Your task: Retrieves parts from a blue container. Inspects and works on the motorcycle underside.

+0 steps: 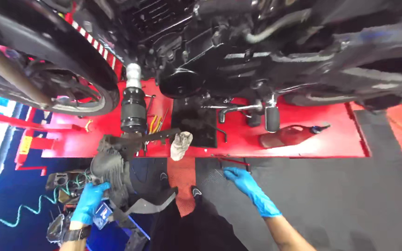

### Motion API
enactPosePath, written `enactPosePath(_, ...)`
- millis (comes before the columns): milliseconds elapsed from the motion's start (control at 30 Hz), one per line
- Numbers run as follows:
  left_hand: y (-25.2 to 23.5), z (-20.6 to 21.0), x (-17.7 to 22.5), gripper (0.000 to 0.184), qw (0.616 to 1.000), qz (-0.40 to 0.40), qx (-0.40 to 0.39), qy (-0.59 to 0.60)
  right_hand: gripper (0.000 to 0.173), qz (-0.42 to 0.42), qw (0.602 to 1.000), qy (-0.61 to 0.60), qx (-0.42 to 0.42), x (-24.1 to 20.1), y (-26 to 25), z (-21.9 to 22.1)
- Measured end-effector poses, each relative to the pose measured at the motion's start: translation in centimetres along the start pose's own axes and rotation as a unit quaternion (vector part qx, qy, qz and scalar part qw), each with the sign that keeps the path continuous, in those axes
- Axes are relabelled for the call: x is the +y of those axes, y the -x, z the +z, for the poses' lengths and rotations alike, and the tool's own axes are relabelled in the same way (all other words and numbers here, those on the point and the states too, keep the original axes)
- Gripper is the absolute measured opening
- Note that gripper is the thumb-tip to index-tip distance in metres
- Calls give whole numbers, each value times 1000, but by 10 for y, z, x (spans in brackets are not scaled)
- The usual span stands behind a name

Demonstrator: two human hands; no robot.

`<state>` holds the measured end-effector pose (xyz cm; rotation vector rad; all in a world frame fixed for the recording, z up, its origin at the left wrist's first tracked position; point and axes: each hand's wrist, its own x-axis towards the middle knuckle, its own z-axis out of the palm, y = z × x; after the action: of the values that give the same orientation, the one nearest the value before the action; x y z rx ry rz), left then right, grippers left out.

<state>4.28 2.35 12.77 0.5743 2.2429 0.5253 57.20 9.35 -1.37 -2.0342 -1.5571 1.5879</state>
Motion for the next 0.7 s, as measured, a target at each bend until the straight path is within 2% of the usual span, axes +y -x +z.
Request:
enactPosePath(67, -25, 4, 36, 34, 999, 8, -30, -14, 33, -19, 999, -19, -19, -27, -7, 29)
enactPosePath(167, -65, 11, 83, 48, 996, 15, -83, -36, 34, -62, 996, -51, -31, -72, -16, 68)
enactPosePath(267, -99, 22, 126, 54, 989, 42, -122, -79, 32, -90, 990, -109, 2, -114, -13, 86)
enactPosePath(333, -115, 32, 153, 48, 981, 73, -141, -110, 32, -94, 984, -149, 32, -132, -9, 91)
enactPosePath(433, -113, 42, 192, 46, 967, 109, -177, -145, 33, -88, 975, -194, 62, -149, 1, 94)
enactPosePath(533, -91, 49, 226, 42, 963, 123, -170, -169, 33, -92, 971, -193, 108, -163, 1, 91)
enactPosePath(633, -53, 48, 252, 36, 950, 132, -151, -241, 33, -156, 947, -187, 209, -187, -10, 83)
enactPosePath(700, -46, 47, 262, 37, 919, 157, -155, -326, 29, -213, 910, -263, 238, -215, -26, 78)
